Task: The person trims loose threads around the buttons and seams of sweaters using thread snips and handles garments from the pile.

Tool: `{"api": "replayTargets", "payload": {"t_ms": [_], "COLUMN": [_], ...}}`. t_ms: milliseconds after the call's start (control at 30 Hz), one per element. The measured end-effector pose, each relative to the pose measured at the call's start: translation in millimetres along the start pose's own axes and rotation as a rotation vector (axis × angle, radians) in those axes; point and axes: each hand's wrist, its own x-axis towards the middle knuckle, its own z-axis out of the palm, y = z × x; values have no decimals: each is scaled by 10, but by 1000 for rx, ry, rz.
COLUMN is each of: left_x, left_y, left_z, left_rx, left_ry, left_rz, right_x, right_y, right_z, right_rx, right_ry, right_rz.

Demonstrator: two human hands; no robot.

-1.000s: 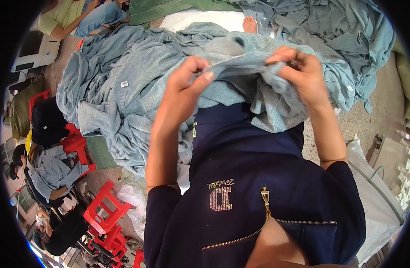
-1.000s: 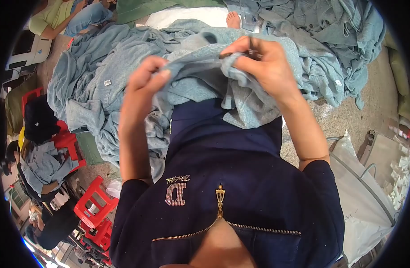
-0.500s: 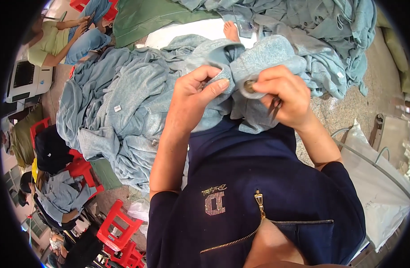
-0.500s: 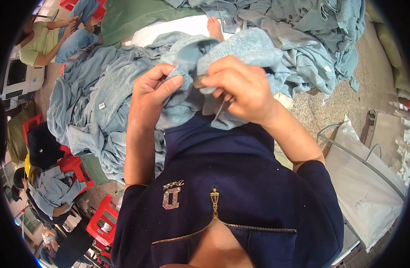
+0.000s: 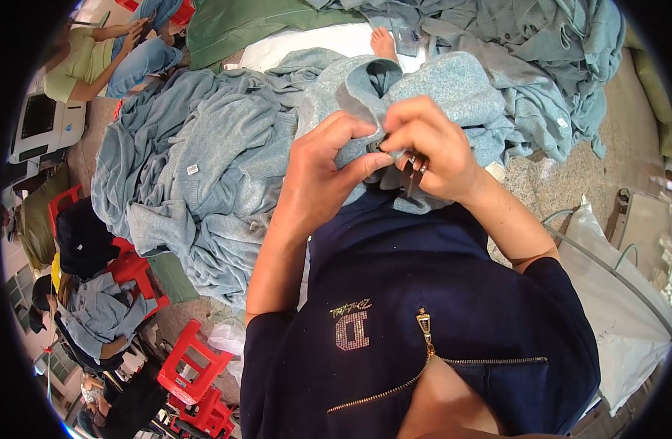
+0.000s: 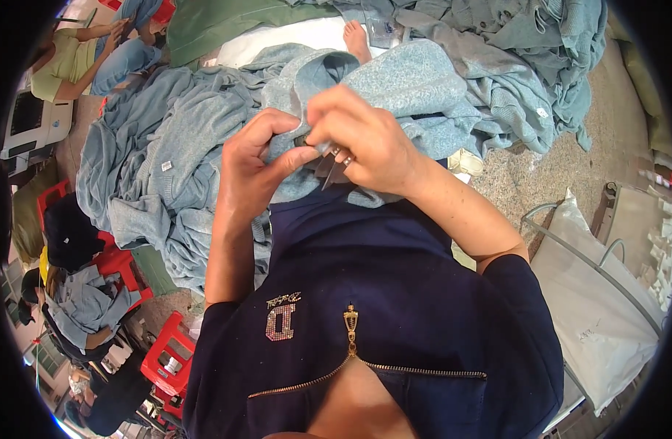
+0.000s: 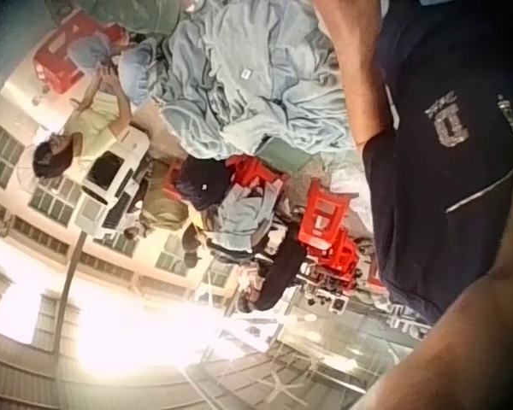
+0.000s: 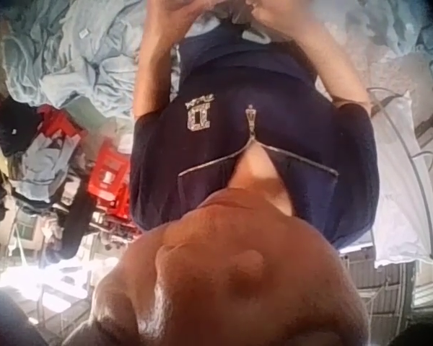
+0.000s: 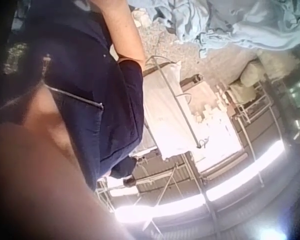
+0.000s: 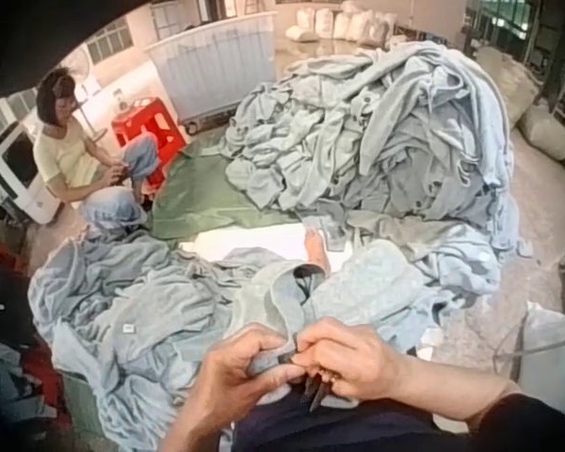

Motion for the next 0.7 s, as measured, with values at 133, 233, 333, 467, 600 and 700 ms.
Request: {"api": "replayTargets", "payload": {"t_ms": [133,233,333,467,600,700], "left_x": [10,6,2,70,19,-19], "left_y": [41,16,-31,-83,-162,-185], "left_z": [-8,-6,-1,-78,-43,19], "left_rx": [134,211,257,67,181,415], "left_ry": [8,14,60,-105,-167,-127], "left_rz": [94,84,-10,-207,-83,59], "right_x": [59,42,-29,-110,-115,-77], "right_y": [-3,18,60,108,104,111], "right_z": [3,38,99,170,152,119], "right_rx": [244,145,159,161,143,188], "right_ry": [-41,-104,-23,23,36,22], "right_rz": [307,311,359,221,158,253]}}
